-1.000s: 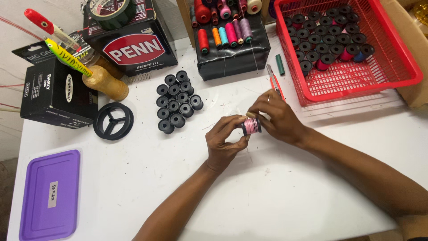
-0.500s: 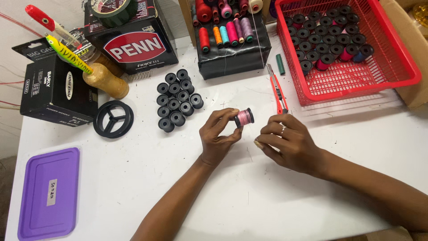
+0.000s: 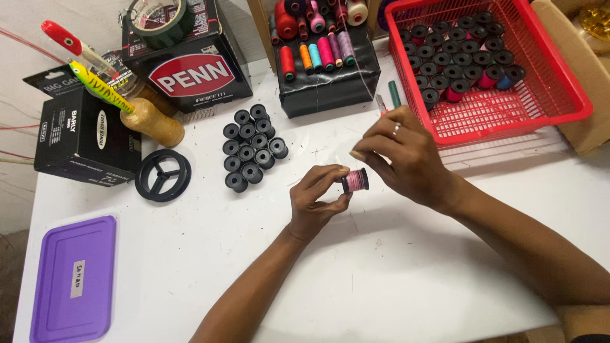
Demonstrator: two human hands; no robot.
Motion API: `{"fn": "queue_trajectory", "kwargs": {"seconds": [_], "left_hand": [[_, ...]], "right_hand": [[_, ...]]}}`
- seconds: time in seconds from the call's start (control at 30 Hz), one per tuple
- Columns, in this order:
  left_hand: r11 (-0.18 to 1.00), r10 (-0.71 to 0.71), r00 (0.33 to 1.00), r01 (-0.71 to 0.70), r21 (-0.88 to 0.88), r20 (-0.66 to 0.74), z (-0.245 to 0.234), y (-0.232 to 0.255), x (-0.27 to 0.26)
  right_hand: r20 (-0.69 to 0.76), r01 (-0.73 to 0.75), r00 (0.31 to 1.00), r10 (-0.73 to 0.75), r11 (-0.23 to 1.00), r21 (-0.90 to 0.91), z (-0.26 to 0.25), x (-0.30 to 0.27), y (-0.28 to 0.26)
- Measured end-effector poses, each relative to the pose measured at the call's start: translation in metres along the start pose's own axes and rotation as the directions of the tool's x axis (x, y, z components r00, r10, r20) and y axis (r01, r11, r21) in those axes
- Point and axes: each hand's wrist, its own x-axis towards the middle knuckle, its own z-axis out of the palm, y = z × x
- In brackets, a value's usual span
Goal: The person winds pink fishing line onto a small black spool by hand. They hold the spool in their left hand and wrap the line around it with their right hand, repeating the motion continuously.
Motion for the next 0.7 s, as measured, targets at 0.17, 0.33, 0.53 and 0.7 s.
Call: {"fn": "queue_trajectory", "kwargs": {"seconds": [0.17, 0.33, 0.53, 0.7], "left_hand": [[1.0, 0.005, 1.0, -0.005, -0.011, -0.005, 0.001, -0.001, -0.001], [1.0, 0.012, 0.999, -0.013, -0.025, -0.036, 0.0, -0.001, 0.001], [1.0, 0.004, 0.995, -0.005, -0.005, -0.102, -0.004, -0.002, 0.003], [0.999, -0.028, 0.99, 0.033, 0.034, -0.139, -0.002, -0.002, 0.003]], "right_hand": [[0.036, -0.086, 0.996, 0.083, 0.992, 0.093, 0.017, -0.008, 0.019], [0.113, -0.192, 0.977, 0.178, 0.974, 0.122, 0.037, -0.035, 0.03], [0.167, -0.251, 0.958, 0.232, 0.962, 0.105, 0.05, -0.07, 0.025], [0.171, -0.17, 0.973, 0.155, 0.982, 0.077, 0.042, -0.065, -0.002]]}}
